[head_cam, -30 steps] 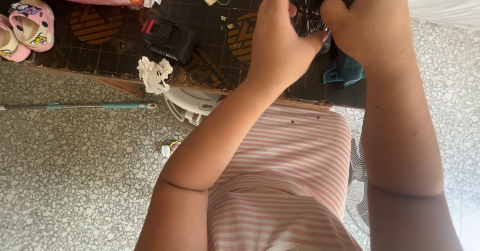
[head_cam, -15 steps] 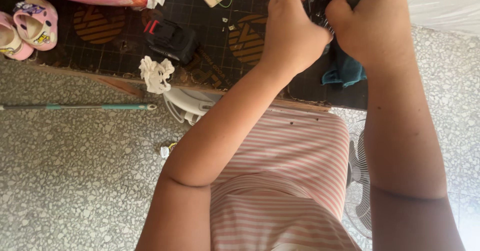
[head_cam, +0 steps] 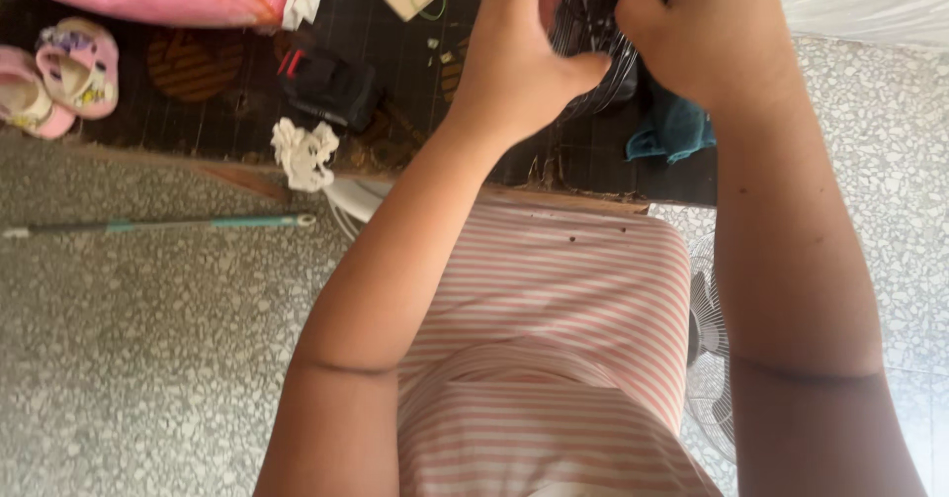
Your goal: The person uses a screwdriver to remove screws from the front grill of a black electric fan. They loosen multiple screws, remove the grill, and then remove the fan blades from the motor shaft.
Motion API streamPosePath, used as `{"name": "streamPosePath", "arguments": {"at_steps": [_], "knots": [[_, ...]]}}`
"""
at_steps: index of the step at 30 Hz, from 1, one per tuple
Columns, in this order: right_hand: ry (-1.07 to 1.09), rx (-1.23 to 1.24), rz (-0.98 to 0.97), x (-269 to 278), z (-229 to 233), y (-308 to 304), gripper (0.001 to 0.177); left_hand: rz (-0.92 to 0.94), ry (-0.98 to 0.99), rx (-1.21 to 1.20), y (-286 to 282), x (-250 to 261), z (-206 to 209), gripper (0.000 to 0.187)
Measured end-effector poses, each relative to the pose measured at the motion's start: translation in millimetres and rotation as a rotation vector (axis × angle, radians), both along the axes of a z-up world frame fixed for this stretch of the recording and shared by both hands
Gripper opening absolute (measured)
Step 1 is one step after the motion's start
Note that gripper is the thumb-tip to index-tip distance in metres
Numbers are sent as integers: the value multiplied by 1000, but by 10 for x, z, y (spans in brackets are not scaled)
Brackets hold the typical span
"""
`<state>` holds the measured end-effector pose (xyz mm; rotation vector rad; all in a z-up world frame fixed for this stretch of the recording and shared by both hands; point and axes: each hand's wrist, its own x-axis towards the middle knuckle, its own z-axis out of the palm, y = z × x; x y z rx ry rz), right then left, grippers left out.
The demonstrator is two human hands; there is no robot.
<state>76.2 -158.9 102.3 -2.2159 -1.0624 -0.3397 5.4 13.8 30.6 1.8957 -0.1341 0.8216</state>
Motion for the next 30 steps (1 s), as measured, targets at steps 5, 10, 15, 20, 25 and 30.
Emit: {"name": "streamPosePath", "arguments": {"at_steps": [5, 10, 15, 20, 25, 30], "knots": [[-178, 71, 226, -14, 33, 81, 28, -61, -20, 115, 64, 158, -28, 102], [-176, 23, 225, -53, 106, 166, 31, -73, 68, 89, 4, 238, -79, 93], [-178, 25, 201, -47, 71, 210, 33, -23, -16, 89, -51, 256, -138, 89], [-52, 30, 127, 96, -6, 74, 22, -197, -64, 33, 68, 206, -154, 98], [367, -77, 49, 582, -18, -619, 13, -385, 294, -311, 667, 90, -422, 126], [443, -131, -136, 1300, -438, -1086, 25, -232, 317, -242, 886, 258, -918, 135]]}}
